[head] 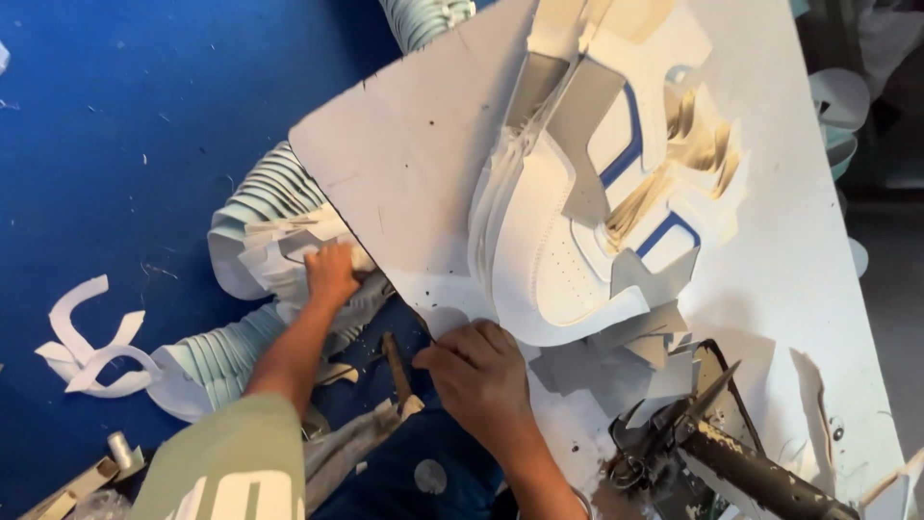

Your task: The person uses a sewing machine to stitch white and grey shoe parts together. They pick up a white shoe upper and a grey insert, align them, and feed them through the machine. After sewing, they use scissors to cut the thread and place the finished part on a stack.

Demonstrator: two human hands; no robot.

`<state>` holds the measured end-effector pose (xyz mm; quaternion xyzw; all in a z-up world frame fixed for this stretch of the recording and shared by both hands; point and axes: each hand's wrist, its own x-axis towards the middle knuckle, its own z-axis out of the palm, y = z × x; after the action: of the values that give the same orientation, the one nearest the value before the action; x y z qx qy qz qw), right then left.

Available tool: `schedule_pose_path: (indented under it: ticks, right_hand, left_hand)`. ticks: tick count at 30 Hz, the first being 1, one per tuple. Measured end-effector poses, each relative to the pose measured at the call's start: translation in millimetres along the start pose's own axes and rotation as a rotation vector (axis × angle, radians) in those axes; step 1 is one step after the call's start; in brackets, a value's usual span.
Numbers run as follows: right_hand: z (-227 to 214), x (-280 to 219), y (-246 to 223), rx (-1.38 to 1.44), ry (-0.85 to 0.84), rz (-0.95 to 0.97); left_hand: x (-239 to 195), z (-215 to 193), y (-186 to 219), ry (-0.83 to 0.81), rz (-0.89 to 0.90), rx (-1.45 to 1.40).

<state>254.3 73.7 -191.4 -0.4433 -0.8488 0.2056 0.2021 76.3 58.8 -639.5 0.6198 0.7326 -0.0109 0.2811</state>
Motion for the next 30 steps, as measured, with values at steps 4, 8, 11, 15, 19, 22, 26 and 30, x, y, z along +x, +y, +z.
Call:
schedule_pose_path:
  ticks: [4, 8, 11, 15, 19, 22, 26, 30]
  right_hand:
    - [1.1, -4.2, -1.1, -0.003, 0.003, -0.002]
    - [0.6, -7.8, 3.4, -0.013, 0.039, -0.042]
    - [0.9, -17.8, 8.1, 0.013, 0.044, -0.071]
    - [-24.2, -10.6, -23.5, 0.125, 0.02, -0.155]
    - [-38.7, -27.8, -67.3, 0.401, -0.273, -0.296]
    - [-30.5, -47.2, -84.6, 0.256, -0.321, -0.099]
    - [-83.9, -33.8, -112.3, 0.24, 0.229, -0.259]
    - [-109.1, -0.3, -99.5, 0.863, 0.686, 0.08]
  left_hand:
    - [-47.8, 5.0, 10.2, -0.057, 0.054, -0.096]
    - [-106.0, -36.4, 22.1, 0.01, 0.138, -0.24]
    - [-161.6, -110.2, 34.7, -0.085, 0.113, -0.297]
    - [-209.8, -224.7, 41.1, -0.093, 0.269, -0.37]
    - [-261.9, -383.3, 77.8, -0.194, 0.425, -0.156]
    - [-287.6, -476.2, 96.9, -0.171, 0.66, 0.211]
    - [-335.3, -539.5, 107.1, 0.563, 1.156, 0.295]
    - [-337.4, -562.5, 140.8, 0.842, 1.251, 0.014]
